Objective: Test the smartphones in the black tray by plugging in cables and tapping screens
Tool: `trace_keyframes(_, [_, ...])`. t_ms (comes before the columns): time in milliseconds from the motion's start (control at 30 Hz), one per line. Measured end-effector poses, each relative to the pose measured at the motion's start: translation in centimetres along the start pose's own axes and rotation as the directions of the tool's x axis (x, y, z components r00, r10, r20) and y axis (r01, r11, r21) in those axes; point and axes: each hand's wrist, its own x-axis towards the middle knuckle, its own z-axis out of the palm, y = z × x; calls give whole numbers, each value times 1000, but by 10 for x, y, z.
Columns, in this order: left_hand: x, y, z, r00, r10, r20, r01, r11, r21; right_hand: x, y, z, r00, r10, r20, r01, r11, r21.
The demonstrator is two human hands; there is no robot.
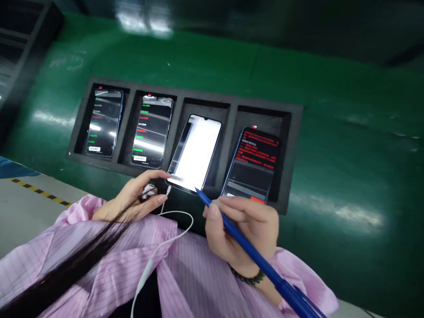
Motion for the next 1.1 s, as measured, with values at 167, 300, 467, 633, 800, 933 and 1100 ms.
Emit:
trace_keyframes(167, [0, 1, -1, 1000, -27, 14, 26, 1000, 3, 1, -8, 10, 996, 84, -15, -86, 977, -193])
trace_keyframes(300, [0, 0, -1, 1000, -15, 19, 14, 1000, 11, -2, -6, 14, 999, 19, -41, -27, 973, -228])
trace_keyframes(467, [-1, 1, 0, 1000, 6, 29, -6, 1000, -3, 10, -9, 18, 999, -38, -33, 29, 970, -243])
trace_keyframes(633, [0, -2, 0, 999, 51, 17, -51, 999, 18, 14, -12, 18, 998, -54, 17, 56, 967, -247])
trace_keyframes(800, [0, -3, 0, 998, 61, 14, -61, 996, 60, 12, -11, 17, 999, -39, 21, 42, 976, -213])
trace_keyframes(933, [1, -2, -1, 998, 56, 17, -57, 996, 65, 16, -13, 19, 998, -67, -4, 64, 970, -236])
trace_keyframes(1100, [1, -1, -1, 998, 56, 13, -56, 996, 64, 4, -6, 11, 1000, 28, 0, -28, 980, -196])
